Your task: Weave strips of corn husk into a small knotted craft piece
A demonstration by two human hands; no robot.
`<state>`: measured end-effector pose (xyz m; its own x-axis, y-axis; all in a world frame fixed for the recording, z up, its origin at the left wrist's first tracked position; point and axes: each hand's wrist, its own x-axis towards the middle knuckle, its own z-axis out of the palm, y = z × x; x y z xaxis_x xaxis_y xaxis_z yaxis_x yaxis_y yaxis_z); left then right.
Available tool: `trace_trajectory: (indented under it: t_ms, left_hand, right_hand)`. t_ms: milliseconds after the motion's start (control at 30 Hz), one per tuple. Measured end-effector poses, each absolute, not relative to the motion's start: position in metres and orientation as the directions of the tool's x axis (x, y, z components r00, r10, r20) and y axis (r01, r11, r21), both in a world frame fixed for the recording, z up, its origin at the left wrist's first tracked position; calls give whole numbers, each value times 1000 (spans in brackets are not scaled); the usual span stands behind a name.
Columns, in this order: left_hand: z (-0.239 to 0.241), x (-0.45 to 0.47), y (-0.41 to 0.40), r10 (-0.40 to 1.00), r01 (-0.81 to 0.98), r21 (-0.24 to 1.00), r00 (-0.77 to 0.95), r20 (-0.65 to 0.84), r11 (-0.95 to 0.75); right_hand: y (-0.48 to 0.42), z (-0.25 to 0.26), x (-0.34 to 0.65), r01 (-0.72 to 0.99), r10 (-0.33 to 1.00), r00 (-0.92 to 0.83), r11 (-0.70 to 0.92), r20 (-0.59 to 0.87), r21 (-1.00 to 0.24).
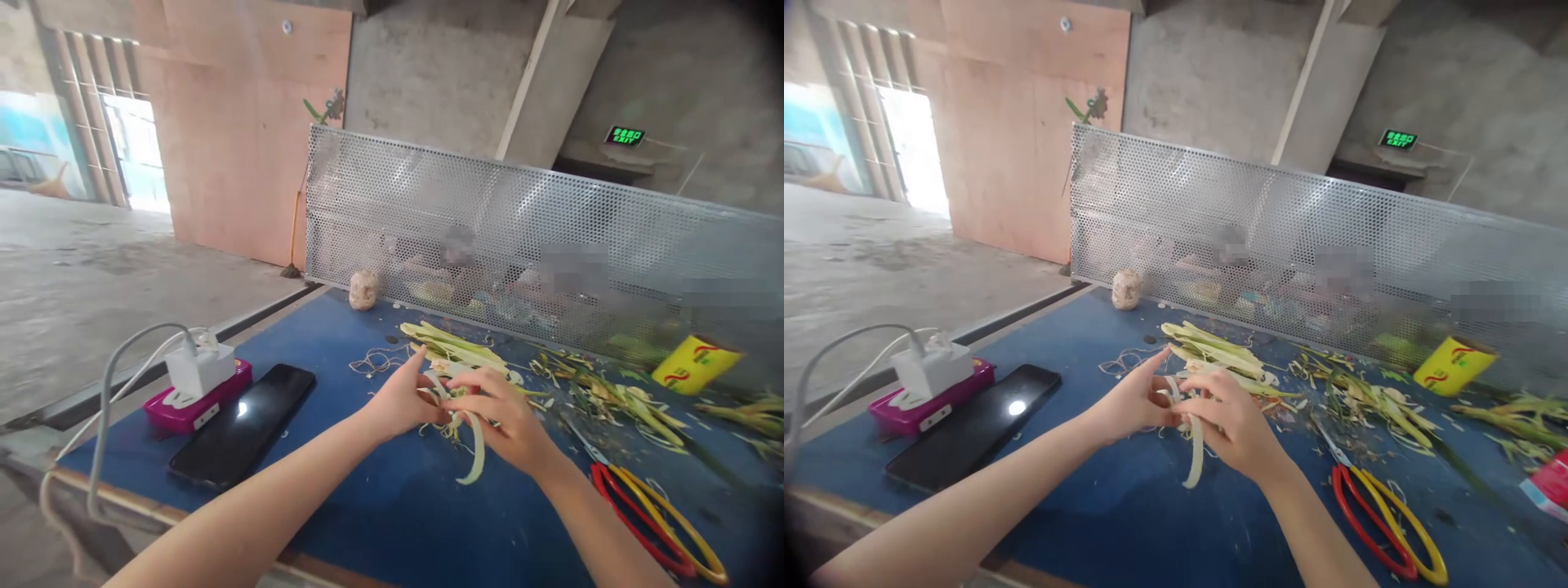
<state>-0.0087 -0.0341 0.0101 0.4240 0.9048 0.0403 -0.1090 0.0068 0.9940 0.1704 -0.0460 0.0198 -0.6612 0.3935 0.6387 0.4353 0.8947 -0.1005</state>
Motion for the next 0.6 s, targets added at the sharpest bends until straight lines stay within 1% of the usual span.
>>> trace_trajectory:
  t_ms: [33, 100, 200, 267, 333, 433, 600]
  left_hand:
    - [10, -9, -36, 892, -90, 996, 449, 53, -14]
    - [11, -10, -39, 862, -60, 997, 501, 76, -53]
    - [14, -12, -44, 827, -36, 996, 555, 83, -76]
    - [17, -13, -46, 825, -27, 997, 560, 76, -74]
    - [19, -14, -46, 832, -21, 998, 550, 66, -66]
    - [18, -15, -42, 851, -6, 998, 523, 55, -61]
    - [14, -15, -35, 855, -54, 997, 513, 75, -55]
  right_hand:
    - [-48, 22, 168, 409, 357, -697, 910, 622, -64]
    - [-51, 24, 165, 403, 346, -746, 915, 569, -29]
    - [-50, 24, 166, 483, 419, -751, 876, 510, -9]
    - [-48, 23, 168, 529, 471, -727, 848, 499, -29]
    - [-46, 21, 171, 555, 519, -693, 827, 500, -91]
    - [-44, 18, 172, 555, 579, -629, 801, 518, -222]
    - [-42, 11, 171, 474, 717, -488, 697, 498, -539]
